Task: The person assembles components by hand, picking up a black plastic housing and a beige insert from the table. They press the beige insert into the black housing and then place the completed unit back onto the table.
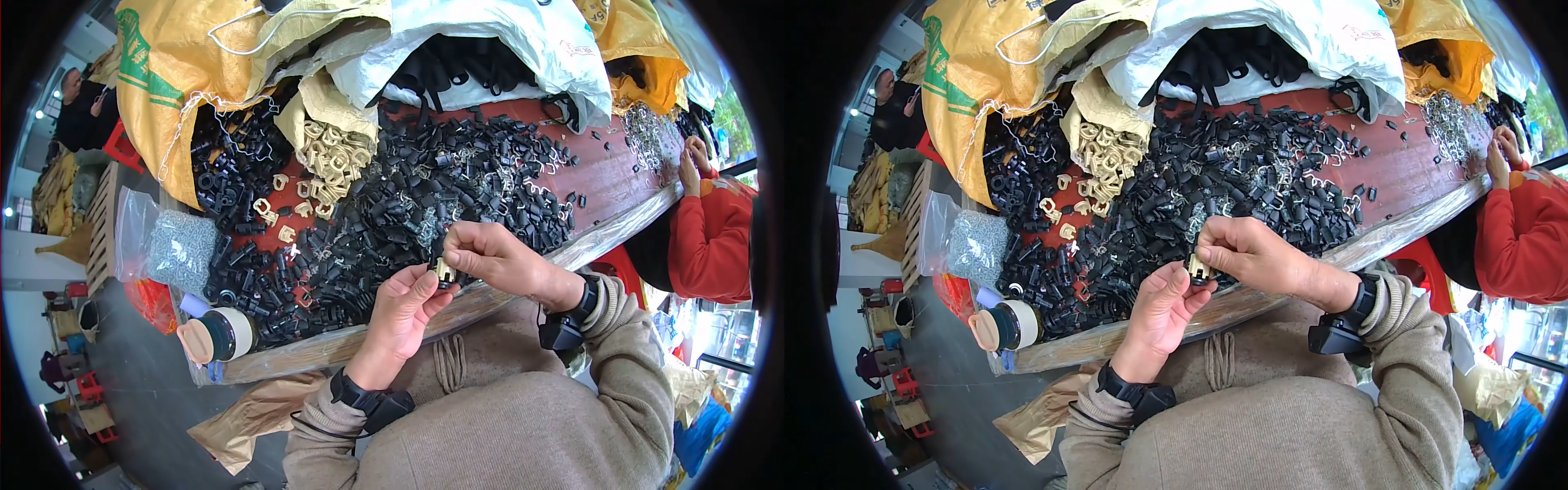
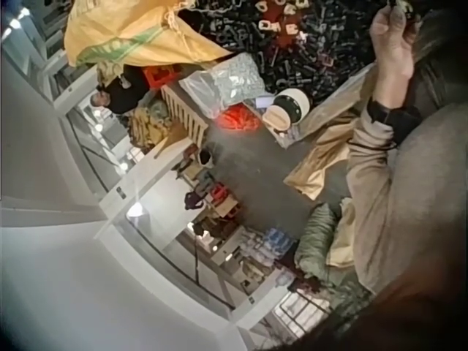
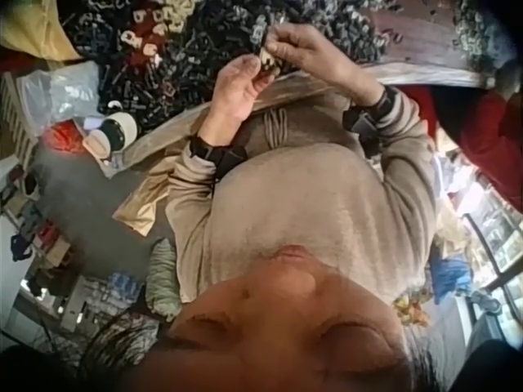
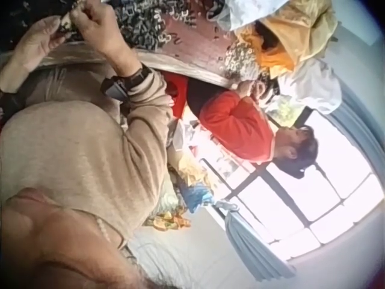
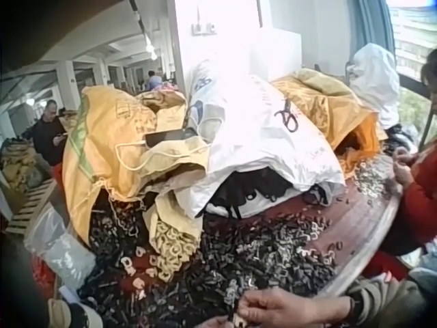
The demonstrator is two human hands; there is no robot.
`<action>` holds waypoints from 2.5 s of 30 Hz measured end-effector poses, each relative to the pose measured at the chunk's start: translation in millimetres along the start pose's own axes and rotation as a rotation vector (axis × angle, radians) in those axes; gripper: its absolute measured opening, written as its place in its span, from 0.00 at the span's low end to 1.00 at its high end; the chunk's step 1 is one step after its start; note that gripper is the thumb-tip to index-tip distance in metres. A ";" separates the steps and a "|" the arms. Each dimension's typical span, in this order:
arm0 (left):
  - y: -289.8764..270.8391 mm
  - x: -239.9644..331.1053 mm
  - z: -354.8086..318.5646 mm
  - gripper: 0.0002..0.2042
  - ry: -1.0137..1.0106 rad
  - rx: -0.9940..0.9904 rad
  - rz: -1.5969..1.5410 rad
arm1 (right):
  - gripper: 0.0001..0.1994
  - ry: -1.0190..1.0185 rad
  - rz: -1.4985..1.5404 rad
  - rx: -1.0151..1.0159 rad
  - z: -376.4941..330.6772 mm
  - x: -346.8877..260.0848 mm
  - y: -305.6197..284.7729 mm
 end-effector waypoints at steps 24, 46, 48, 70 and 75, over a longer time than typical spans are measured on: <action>-14.6 29.3 -0.6 0.09 0.157 0.063 -0.068 | 0.10 -0.326 -1.146 0.314 28.1 -5.8 -28.1; -9.2 22.5 7.8 0.09 0.147 0.070 -0.015 | 0.08 0.115 0.625 0.100 3.6 27.6 -14.8; -6.4 21.0 7.7 0.08 0.142 0.073 0.020 | 0.09 0.102 0.582 0.068 1.5 22.4 -10.8; -0.2 -3.6 4.2 0.11 -0.078 -0.022 0.007 | 0.11 -0.433 -0.448 0.323 -19.3 -41.5 -9.7; 10.2 -8.9 0.9 0.11 -0.122 -0.079 0.017 | 0.12 -0.534 -0.614 0.319 -31.9 -44.6 -2.6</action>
Point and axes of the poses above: each hand's wrist, its own z-axis towards the middle knuckle, its own y-axis out of the palm, x = y × z, the point moved 9 cm from there along z, towards the middle knuckle, and after that the axes turned 4 degrees about -z, right-handed, at the moved point
